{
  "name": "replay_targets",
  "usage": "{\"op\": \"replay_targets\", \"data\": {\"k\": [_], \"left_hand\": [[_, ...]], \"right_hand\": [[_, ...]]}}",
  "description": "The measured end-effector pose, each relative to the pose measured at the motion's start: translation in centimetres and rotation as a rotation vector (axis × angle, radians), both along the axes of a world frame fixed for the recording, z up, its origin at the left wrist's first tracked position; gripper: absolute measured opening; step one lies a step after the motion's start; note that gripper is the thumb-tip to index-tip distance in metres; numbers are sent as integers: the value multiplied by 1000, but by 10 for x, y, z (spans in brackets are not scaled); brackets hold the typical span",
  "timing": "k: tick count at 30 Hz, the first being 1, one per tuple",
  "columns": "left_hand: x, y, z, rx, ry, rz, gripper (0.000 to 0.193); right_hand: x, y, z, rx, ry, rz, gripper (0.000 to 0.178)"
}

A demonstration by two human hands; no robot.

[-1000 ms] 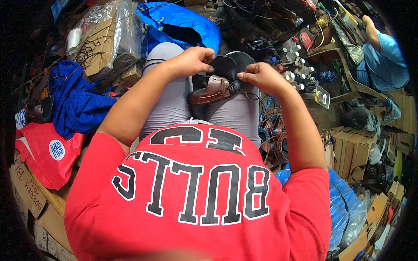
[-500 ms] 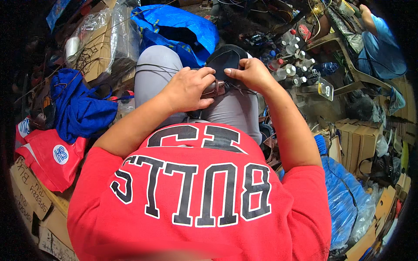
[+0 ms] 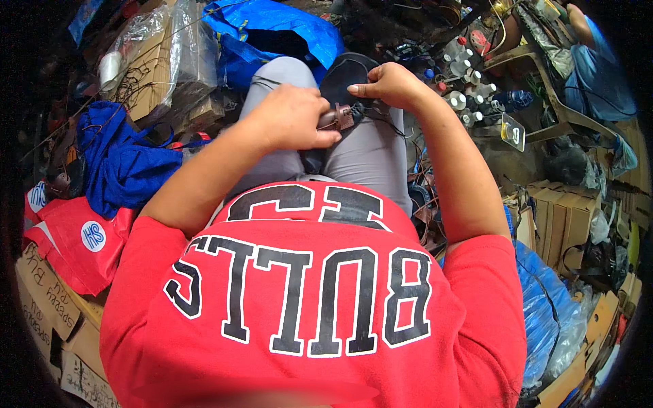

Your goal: Stitching or lacing the upper portion of leather boat shoes.

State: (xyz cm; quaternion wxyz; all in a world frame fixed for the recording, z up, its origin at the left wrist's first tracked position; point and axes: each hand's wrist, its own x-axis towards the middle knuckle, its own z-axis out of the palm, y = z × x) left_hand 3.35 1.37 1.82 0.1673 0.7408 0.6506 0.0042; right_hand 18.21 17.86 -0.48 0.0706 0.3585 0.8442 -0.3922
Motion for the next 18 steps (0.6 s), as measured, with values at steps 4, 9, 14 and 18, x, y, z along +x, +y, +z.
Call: {"op": "replay_targets", "data": {"k": [4, 9, 14, 18], "left_hand": [[-28, 24, -1, 334, -313, 45, 32], [-29, 67, -27, 472, -550, -102, 35], [-30, 88, -38, 102, -585, -159, 44], [-25, 93, -40, -12, -598, -156, 39]], "right_hand": [[-2, 2, -8, -74, -24, -20, 46], [17, -22, 3, 138, 364, -182, 39], [23, -44, 25, -120, 87, -160, 38], [22, -48, 23, -72, -21, -33, 31]]}}
